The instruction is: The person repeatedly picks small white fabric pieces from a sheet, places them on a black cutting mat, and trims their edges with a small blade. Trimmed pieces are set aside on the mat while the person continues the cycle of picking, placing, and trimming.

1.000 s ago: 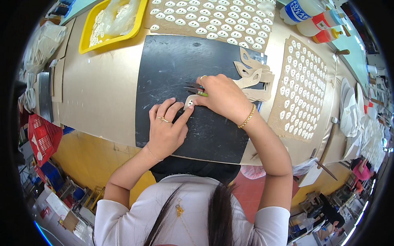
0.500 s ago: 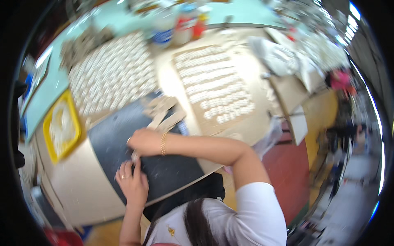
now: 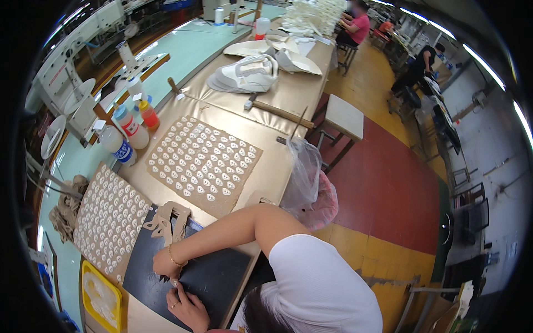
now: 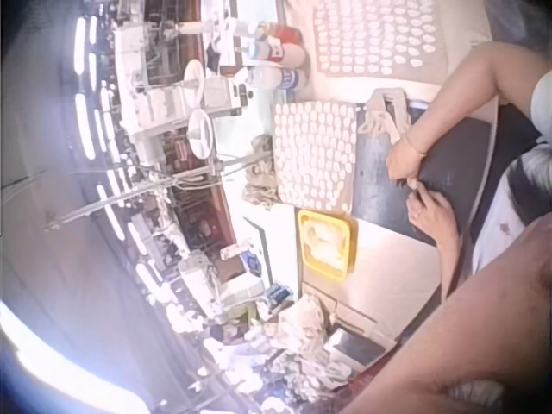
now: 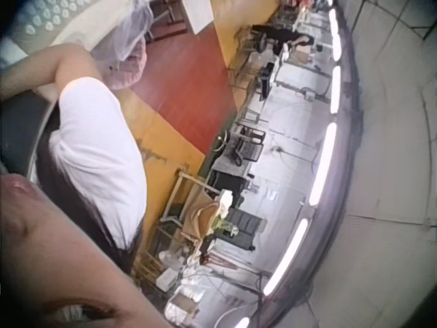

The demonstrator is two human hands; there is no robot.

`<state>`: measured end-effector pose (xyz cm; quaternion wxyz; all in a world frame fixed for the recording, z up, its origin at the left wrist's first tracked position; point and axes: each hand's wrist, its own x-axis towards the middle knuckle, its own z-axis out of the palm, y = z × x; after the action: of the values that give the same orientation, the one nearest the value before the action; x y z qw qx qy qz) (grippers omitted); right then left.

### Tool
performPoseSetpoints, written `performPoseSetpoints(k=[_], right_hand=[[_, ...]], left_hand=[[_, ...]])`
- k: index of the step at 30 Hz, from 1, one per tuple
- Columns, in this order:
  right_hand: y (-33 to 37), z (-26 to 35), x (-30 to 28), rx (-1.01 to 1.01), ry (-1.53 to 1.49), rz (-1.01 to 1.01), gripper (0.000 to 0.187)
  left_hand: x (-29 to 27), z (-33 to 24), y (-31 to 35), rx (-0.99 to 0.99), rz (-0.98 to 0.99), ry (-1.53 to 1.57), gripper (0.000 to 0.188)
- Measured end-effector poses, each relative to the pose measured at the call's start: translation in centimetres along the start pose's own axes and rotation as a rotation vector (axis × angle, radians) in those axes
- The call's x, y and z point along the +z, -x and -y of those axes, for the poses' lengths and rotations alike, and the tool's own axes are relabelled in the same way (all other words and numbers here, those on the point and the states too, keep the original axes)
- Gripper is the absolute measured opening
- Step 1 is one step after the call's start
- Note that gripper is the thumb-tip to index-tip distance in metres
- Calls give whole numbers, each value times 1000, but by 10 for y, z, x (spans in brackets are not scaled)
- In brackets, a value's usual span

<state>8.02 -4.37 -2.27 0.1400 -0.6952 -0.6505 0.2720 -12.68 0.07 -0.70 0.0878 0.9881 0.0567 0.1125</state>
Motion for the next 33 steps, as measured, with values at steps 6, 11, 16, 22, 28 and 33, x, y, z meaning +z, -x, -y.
performPoseSetpoints(k=[6, 11, 16, 22, 28, 33], right_hand=[[-5, -1, 0, 4, 26, -14, 32], [-14, 0, 8, 70, 42, 7, 34], [-15, 6, 0, 111, 69, 58, 36], [-21, 0, -3, 68, 118, 134, 42], [-21, 7, 1, 117, 164, 100, 42], [-18, 8, -3, 132, 150, 110, 43]], left_hand=[[-5, 5, -7, 68, 85, -109, 43], [-4, 15, -8, 53, 94, 25, 43], [-1, 23, -4, 95, -48, 67, 45], [2, 18, 2, 70, 50, -147, 48], [12, 27, 14, 77, -39, -51, 46], [11, 24, 14, 58, -46, -35, 44]])
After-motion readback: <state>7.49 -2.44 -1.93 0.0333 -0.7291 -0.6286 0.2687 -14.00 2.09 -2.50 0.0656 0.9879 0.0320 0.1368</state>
